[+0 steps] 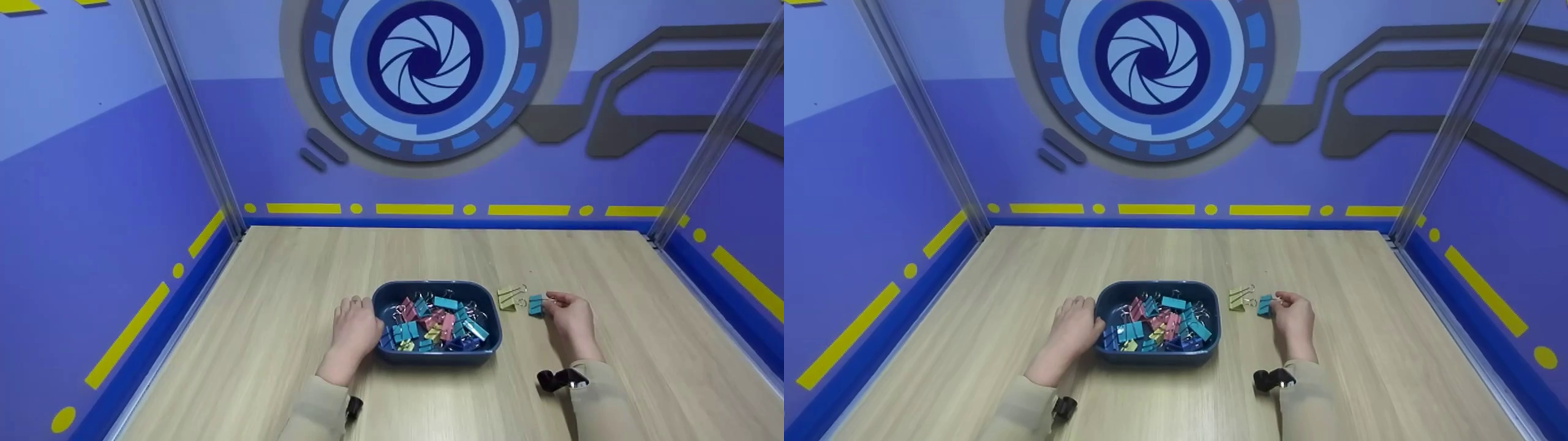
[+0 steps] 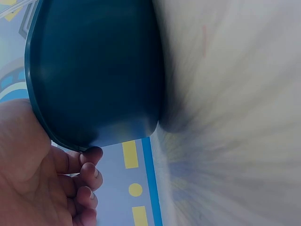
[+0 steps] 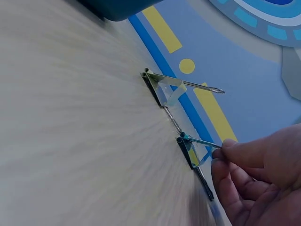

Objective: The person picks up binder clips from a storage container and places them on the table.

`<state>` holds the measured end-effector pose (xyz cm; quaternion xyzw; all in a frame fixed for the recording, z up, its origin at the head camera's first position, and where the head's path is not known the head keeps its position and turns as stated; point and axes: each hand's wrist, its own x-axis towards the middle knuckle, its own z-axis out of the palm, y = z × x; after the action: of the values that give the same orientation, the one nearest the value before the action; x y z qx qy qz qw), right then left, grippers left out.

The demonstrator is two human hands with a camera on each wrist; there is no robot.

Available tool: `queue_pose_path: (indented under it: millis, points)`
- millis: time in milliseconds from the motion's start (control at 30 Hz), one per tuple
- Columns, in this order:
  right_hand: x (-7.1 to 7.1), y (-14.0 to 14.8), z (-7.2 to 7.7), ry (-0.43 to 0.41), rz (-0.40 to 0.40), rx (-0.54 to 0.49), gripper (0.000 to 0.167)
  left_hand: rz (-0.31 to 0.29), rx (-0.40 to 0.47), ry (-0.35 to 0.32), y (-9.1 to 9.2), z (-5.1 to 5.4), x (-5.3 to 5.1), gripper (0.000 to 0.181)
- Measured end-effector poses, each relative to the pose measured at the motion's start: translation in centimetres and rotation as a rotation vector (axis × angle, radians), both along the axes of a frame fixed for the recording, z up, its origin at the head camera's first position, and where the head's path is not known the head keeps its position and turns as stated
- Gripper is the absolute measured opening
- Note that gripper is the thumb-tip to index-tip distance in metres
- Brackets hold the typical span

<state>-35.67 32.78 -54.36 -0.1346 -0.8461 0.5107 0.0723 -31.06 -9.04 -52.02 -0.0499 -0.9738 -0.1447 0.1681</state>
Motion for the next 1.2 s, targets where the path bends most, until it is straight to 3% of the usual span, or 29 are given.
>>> queue_pose_path:
  millis: [167,433,667,800,933,1200]
  points:
    - [0.2,0.0,0.1,-0.004,0.011,0.000,0.045,-0.002,0.003,0.010,0.0,-0.1,0.0,0.029]
    - [0.5,-0.2,1.4,0.030,-0.019,0.106,0.052,-0.006,0.011,0.013,-0.1,-0.3,-0.1,0.029]
    - [0.7,-1.1,3.1,0.175,0.010,0.164,0.041,-0.006,0.011,0.013,-0.1,-0.2,-0.1,0.029]
    - [0.8,-2.1,4.1,0.252,0.085,0.206,0.034,-0.006,0.006,0.036,0.0,-0.2,0.1,0.026]
    - [1.1,-3.5,5.1,0.276,0.186,0.204,0.030,-0.004,0.006,0.026,0.0,-0.2,0.0,0.026]
    - [2.0,-6.9,6.5,0.225,0.462,0.261,0.021,-0.006,0.023,-0.015,-0.1,-0.1,-0.2,0.029]
